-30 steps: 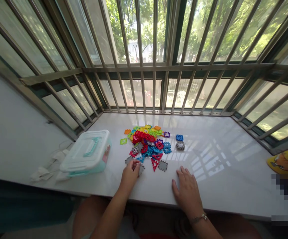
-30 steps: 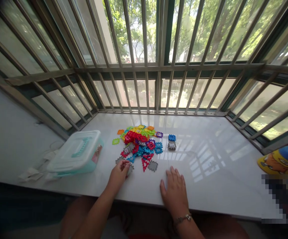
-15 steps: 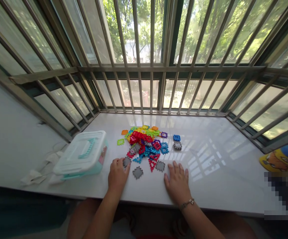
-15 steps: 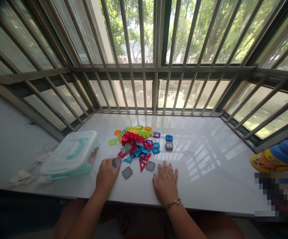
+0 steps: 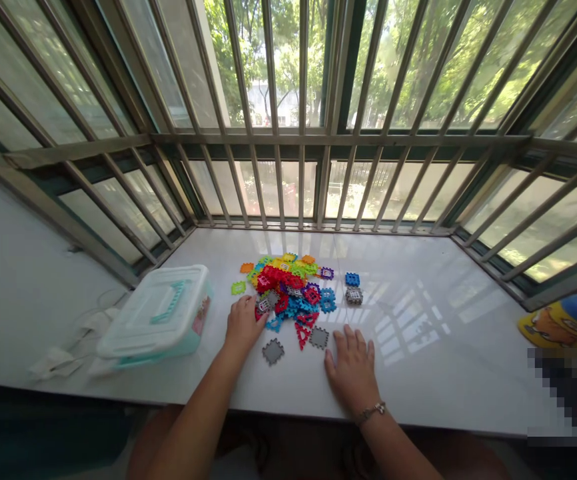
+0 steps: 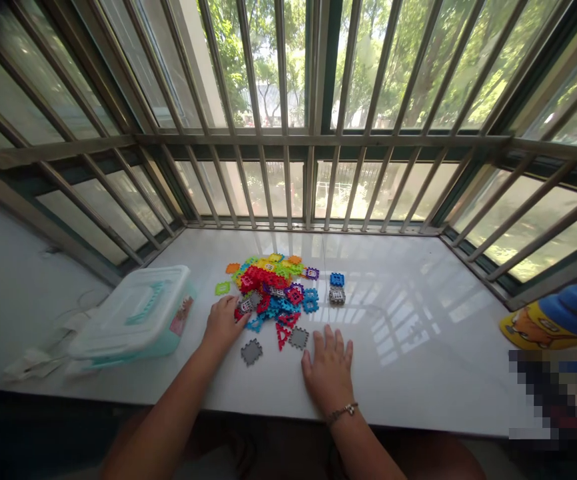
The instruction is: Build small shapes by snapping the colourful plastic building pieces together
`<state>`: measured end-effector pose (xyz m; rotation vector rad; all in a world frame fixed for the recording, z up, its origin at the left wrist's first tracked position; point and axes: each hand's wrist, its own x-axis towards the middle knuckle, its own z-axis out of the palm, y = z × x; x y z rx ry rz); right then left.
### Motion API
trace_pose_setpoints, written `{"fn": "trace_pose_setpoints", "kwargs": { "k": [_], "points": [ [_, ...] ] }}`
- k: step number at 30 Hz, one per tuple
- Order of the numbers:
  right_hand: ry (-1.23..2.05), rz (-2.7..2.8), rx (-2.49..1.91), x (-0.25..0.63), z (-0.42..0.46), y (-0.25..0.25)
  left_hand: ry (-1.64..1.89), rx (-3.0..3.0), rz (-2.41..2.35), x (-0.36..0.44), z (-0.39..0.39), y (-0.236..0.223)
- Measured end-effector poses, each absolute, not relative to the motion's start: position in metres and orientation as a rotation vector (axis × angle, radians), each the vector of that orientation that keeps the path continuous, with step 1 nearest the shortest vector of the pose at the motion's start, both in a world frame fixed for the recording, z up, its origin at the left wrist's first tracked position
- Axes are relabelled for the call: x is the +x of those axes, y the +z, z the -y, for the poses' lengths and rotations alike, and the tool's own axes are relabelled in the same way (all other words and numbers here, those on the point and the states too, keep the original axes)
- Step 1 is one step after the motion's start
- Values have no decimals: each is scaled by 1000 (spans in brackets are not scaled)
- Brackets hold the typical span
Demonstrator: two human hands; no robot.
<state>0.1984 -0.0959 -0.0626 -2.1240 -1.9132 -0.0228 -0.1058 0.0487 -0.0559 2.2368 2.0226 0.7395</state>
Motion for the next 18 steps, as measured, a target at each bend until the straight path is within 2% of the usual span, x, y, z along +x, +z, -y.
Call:
{"fn": "trace_pose_setpoints", "kwargs": {
  "k": [3, 10, 15, 18],
  "points": [
    [-27, 1920, -2140, 200, 95, -65, 664, 2239, -1973, -109, -63, -50],
    [-20, 1915, -2127, 201, 94, -71, 896, 2149, -1739, -117, -45, -31],
    [12, 1874, -2022, 206, 94, -72, 888, 2062, -1442, -90, -10, -23],
    [158, 1888, -1845, 214, 95, -68, 854, 2096, -1291, -64, 8, -27]
  ]
}}
